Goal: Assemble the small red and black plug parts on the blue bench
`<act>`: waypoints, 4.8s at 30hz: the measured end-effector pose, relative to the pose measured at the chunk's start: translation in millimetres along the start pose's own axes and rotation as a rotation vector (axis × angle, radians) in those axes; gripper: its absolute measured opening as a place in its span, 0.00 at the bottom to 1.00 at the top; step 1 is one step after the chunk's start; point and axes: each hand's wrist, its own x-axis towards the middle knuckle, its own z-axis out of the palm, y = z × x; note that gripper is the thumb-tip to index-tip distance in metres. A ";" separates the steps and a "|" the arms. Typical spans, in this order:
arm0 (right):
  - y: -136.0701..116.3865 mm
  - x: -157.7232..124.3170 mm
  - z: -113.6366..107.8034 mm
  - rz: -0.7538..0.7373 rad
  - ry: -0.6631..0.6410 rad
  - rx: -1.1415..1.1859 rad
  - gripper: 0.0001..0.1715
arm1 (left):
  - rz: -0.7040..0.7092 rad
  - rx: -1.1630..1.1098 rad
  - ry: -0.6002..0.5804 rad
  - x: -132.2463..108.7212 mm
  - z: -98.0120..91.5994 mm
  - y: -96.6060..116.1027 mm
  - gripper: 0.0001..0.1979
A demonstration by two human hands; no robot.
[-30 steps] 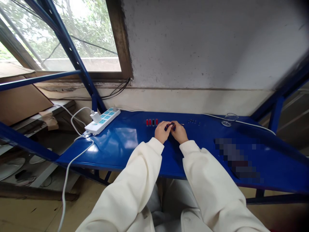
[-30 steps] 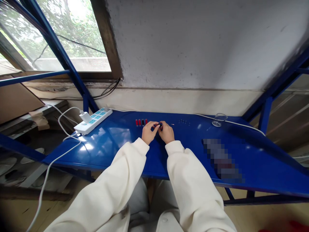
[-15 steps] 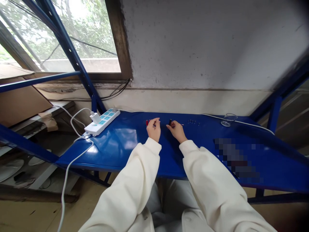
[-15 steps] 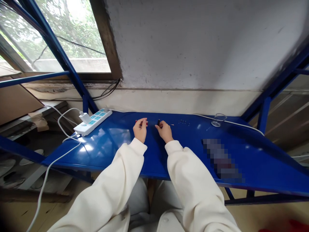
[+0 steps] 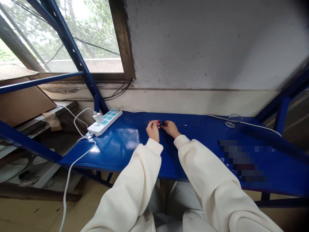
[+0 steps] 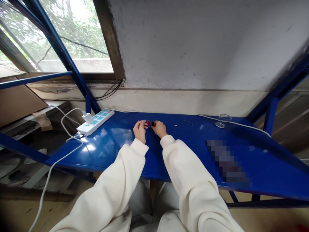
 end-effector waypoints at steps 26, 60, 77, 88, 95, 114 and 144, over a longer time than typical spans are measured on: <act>14.6 -65.2 -51.6 -0.054 0.268 0.198 0.16 | 0.364 0.728 -0.502 -18.4 1.9 -4.4 0.19; 17.7 -66.6 -40.0 -0.079 0.235 0.116 0.15 | 0.336 0.608 -0.423 -18.1 -0.5 1.7 0.19; 17.4 -67.7 -41.1 -0.081 0.231 0.114 0.15 | 0.341 0.593 -0.416 -18.1 -0.6 0.2 0.18; 18.4 -67.0 -39.7 -0.092 0.231 0.125 0.16 | 0.322 0.611 -0.386 -15.0 -7.3 2.3 0.19; 18.0 -66.7 -38.7 -0.071 0.207 0.134 0.16 | 0.202 0.505 -0.299 -12.9 -8.8 1.7 0.18; -5.5 -18.6 -12.2 0.015 0.007 -0.118 0.16 | -0.140 0.028 -0.113 -9.4 -2.6 4.5 0.14; -7.0 -69.9 -44.0 -0.270 0.314 -0.201 0.13 | 0.342 0.353 -0.465 -22.1 -3.9 11.0 0.13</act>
